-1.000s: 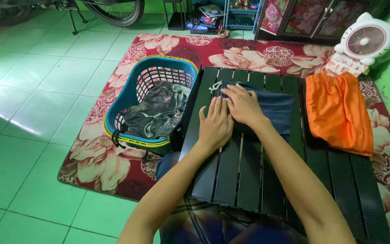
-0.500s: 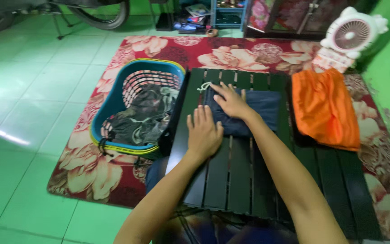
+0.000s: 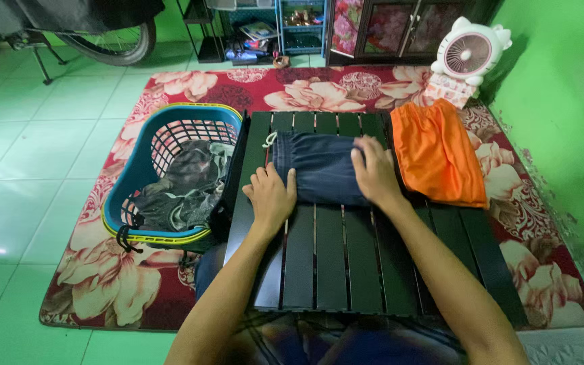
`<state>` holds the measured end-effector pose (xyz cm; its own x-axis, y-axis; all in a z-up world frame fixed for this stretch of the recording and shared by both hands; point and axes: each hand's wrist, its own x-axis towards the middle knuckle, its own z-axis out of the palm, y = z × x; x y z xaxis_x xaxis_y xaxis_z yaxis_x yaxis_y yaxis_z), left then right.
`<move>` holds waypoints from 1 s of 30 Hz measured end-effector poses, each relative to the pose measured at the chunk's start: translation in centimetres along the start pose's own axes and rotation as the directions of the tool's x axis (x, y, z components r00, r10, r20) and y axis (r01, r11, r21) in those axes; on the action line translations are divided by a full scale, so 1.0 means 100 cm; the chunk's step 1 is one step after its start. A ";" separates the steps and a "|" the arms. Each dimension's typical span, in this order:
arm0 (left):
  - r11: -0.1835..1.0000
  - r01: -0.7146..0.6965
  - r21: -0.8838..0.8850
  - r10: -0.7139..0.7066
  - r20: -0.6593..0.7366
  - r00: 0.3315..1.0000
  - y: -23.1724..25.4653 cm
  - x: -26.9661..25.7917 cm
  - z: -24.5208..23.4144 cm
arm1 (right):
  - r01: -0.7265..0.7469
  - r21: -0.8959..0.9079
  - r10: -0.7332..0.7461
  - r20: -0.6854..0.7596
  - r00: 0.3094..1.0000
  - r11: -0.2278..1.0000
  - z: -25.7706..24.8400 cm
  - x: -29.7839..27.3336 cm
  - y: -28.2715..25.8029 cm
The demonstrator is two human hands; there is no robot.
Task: The person folds three pairs of shorts one by one on a slatted table. They take an orange pair from a basket, fold it, then fold a dark blue pair and place it on top, followed by a black and white patterned pair.
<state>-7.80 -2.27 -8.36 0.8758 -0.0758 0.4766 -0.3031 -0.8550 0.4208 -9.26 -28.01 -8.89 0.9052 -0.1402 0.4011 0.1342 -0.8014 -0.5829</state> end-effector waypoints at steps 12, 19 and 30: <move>0.960 0.030 -0.280 0.000 0.104 0.995 -0.022 0.014 0.028 | 0.188 -0.290 -0.080 0.348 0.934 0.938 -0.011 -0.118 -0.104; 0.988 0.031 -0.152 -0.001 0.189 0.982 -0.016 0.036 0.041 | 0.015 -0.136 0.060 0.533 0.844 0.991 -0.041 -0.144 -0.156; 0.910 -0.305 -0.282 0.366 0.198 0.909 -0.007 0.082 0.039 | 0.192 -0.411 0.029 0.473 0.881 0.891 -0.044 -0.136 -0.146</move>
<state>1.08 -4.28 -7.81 0.7599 -0.4833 0.4347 -0.6485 -0.6098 0.4556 -25.32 -17.02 -2.71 0.9917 0.1285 0.0023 0.1273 -0.9801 -0.1522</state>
